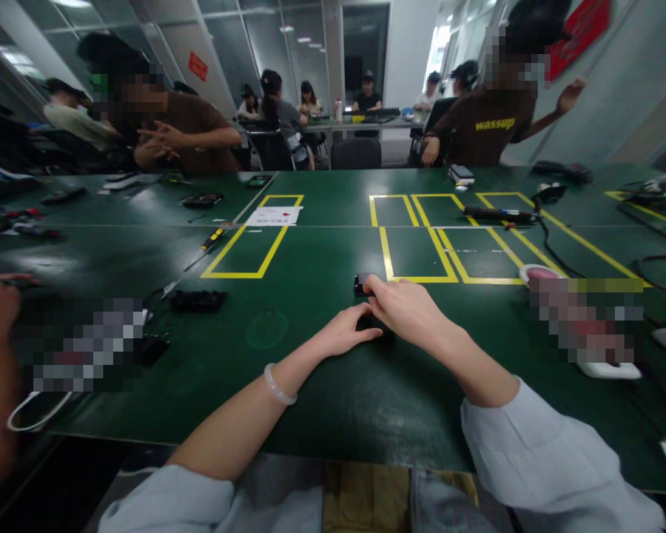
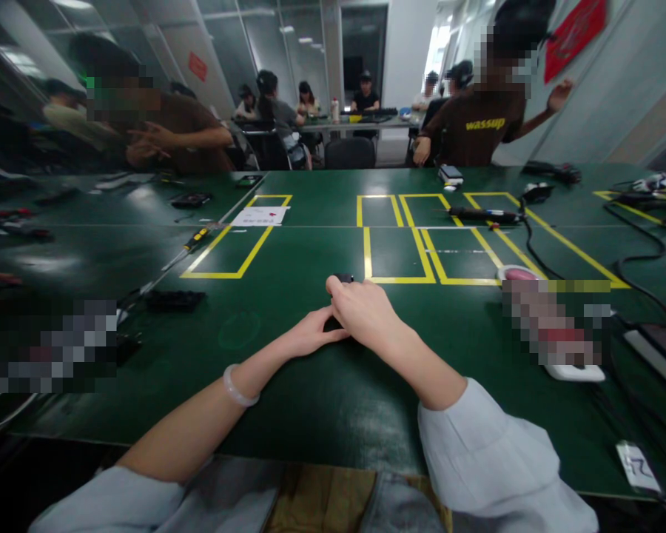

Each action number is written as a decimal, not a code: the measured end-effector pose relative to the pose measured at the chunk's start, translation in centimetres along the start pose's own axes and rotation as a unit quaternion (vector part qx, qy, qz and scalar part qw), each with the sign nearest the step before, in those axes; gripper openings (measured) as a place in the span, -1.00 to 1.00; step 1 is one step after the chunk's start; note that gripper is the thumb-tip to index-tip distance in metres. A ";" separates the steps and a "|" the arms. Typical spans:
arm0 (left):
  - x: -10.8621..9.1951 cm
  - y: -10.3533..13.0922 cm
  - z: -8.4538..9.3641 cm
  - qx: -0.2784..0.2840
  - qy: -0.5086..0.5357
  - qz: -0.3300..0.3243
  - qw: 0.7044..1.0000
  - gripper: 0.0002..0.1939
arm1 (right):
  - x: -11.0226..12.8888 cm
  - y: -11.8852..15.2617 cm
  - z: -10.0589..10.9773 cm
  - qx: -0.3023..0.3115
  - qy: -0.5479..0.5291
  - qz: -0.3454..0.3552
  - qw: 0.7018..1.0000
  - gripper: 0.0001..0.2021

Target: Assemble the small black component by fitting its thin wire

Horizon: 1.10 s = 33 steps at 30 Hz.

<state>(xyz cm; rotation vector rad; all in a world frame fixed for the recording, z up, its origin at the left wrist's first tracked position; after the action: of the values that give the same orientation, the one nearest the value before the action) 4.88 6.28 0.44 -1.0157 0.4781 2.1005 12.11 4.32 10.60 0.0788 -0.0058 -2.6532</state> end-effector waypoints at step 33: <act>-0.4 0.1 0.1 0.007 -0.004 0.009 1.000 -0.62 | -0.2 0.1 0.2 -0.001 -0.017 0.000 1.000 -0.80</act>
<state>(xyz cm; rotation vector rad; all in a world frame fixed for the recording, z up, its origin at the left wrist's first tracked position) 4.90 6.05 0.80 -0.9981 0.5004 2.1137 12.30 4.28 10.76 0.0328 -0.0154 -2.6537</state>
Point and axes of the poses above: each hand's wrist, its own y-axis away from the middle knuckle, its own z-axis out of the back of the hand, x = y × z, the point moved 8 cm from there along -y, towards the middle knuckle, and after that the axes turned 12 degrees about x, right-handed, at the moved point
